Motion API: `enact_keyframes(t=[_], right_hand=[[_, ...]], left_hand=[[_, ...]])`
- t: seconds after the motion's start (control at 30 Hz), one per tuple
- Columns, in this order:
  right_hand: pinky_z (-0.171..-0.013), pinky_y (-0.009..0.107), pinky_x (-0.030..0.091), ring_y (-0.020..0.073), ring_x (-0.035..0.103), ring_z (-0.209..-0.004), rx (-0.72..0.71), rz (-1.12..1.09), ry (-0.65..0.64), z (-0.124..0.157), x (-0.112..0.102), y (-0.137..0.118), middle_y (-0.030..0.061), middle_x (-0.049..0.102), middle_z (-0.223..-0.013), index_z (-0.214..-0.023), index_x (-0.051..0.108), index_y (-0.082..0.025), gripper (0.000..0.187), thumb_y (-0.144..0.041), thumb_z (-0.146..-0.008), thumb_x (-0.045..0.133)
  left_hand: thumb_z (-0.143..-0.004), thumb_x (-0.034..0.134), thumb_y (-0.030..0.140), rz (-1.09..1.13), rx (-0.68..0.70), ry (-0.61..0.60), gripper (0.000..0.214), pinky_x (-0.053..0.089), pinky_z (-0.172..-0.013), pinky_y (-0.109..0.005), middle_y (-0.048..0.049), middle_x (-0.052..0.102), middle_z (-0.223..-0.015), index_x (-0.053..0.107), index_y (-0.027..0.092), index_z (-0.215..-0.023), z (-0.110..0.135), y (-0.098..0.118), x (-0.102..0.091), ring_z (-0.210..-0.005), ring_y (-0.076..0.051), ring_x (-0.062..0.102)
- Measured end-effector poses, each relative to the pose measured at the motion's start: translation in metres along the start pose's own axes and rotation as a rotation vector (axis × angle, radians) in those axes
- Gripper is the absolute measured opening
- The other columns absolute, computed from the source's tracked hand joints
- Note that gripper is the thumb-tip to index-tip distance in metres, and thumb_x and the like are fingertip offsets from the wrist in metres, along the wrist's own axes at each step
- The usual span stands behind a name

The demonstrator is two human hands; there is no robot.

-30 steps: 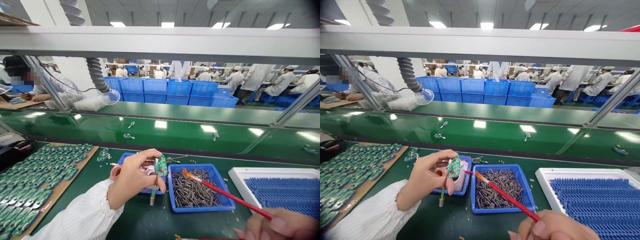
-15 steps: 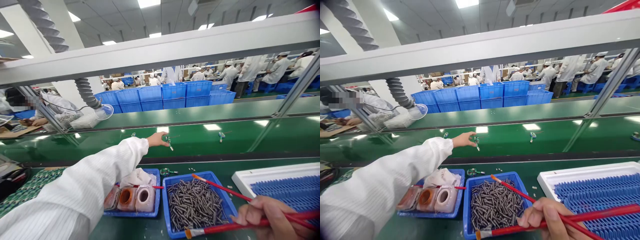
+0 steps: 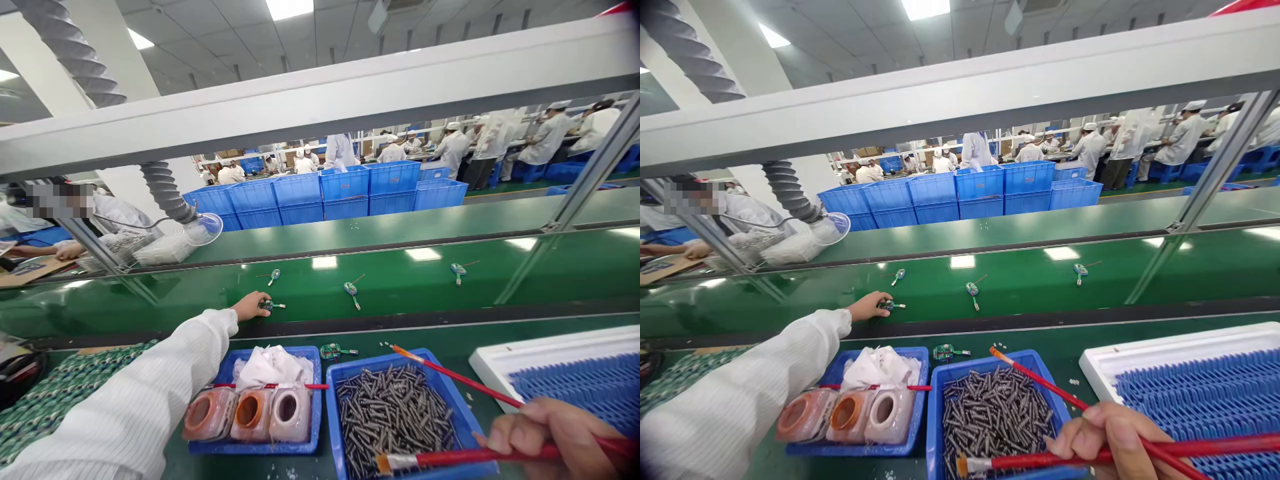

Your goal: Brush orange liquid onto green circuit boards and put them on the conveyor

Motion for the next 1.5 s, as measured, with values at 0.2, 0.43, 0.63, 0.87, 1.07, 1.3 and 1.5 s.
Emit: enact_keyframes(t=[0.2, 0.43, 0.63, 0.87, 1.07, 1.3, 1.5], right_hand=[[-0.061, 0.038, 0.066, 0.0227, 0.071, -0.062, -0.022, -0.052, 0.141, 0.005, 0.043, -0.024, 0.0007, 0.064, -0.065, -0.086, 0.067, -0.018, 0.020, -0.036, -0.084, 0.076], [-0.075, 0.033, 0.065, 0.0216, 0.073, -0.078, -0.129, -0.085, 0.067, 0.004, 0.063, -0.031, 0.0006, 0.068, -0.075, -0.091, 0.067, -0.019, 0.020, -0.035, -0.085, 0.076], [-0.068, 0.032, 0.065, 0.0219, 0.073, -0.073, -0.122, -0.085, 0.027, 0.011, 0.091, -0.048, 0.0016, 0.069, -0.071, -0.088, 0.069, -0.020, 0.018, -0.035, -0.085, 0.077], [-0.065, 0.026, 0.065, 0.0189, 0.073, -0.073, -0.183, -0.093, -0.025, 0.022, 0.117, -0.075, -0.0012, 0.068, -0.070, -0.087, 0.069, -0.020, 0.024, -0.042, -0.083, 0.079], [-0.063, 0.025, 0.067, 0.0182, 0.073, -0.069, -0.326, -0.113, -0.006, 0.037, 0.114, -0.082, -0.0038, 0.068, -0.072, -0.093, 0.069, -0.022, 0.026, -0.040, -0.080, 0.083], [-0.050, 0.031, 0.066, 0.0217, 0.071, -0.058, -0.475, -0.094, -0.133, 0.047, 0.101, -0.072, -0.0006, 0.069, -0.070, -0.096, 0.073, -0.024, 0.019, -0.039, -0.085, 0.077], [-0.055, 0.028, 0.066, 0.0194, 0.072, -0.061, -0.524, -0.036, -0.228, 0.054, 0.128, -0.085, -0.0021, 0.071, -0.075, -0.097, 0.071, -0.023, 0.007, -0.028, -0.092, 0.070]], left_hand=[[-0.092, 0.063, 0.032, 0.357, 0.089, 0.198, 0.024, 0.056, -0.081, -0.042, -0.0070, 0.067, -0.110, 0.065, 0.015, -0.109, 0.020, 0.023, -0.009, -0.093, -0.022, 0.066], [-0.084, 0.067, 0.052, 1.064, 0.346, 0.785, 0.034, 0.055, -0.077, -0.025, -0.0044, 0.070, -0.102, 0.068, 0.023, -0.103, 0.113, 0.061, -0.079, -0.090, -0.015, 0.064], [-0.069, 0.084, 0.024, 1.437, 0.170, 0.722, 0.033, 0.052, -0.056, -0.008, 0.0042, 0.067, -0.076, 0.073, 0.027, -0.100, 0.186, 0.074, -0.086, -0.060, -0.005, 0.062], [-0.064, 0.090, 0.027, 1.412, -0.033, 0.183, 0.047, 0.059, -0.081, -0.027, -0.0087, 0.063, -0.136, 0.076, 0.024, -0.109, 0.233, 0.124, -0.031, -0.102, -0.024, 0.071], [-0.070, 0.084, 0.034, 1.239, 0.088, 0.050, 0.057, 0.058, -0.064, -0.032, -0.0127, 0.071, -0.119, 0.069, 0.024, -0.124, 0.255, 0.147, -0.017, -0.073, -0.020, 0.067], [-0.054, 0.092, 0.023, 1.099, 0.246, 0.259, 0.059, 0.054, -0.056, -0.020, -0.0031, 0.065, -0.118, 0.074, 0.035, -0.109, 0.259, 0.159, -0.003, -0.069, -0.012, 0.058], [-0.059, 0.089, 0.016, 0.976, 0.403, 0.370, 0.056, 0.048, -0.047, -0.014, -0.0001, 0.057, -0.114, 0.073, 0.044, -0.106, 0.265, 0.168, -0.010, -0.060, -0.006, 0.047]])
Point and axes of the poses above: each hand's wrist, its own z-axis away from the middle knuckle, its own x-axis out of the palm, y = z × x, the point moved 2 cm from there along -z, towards the middle knuckle
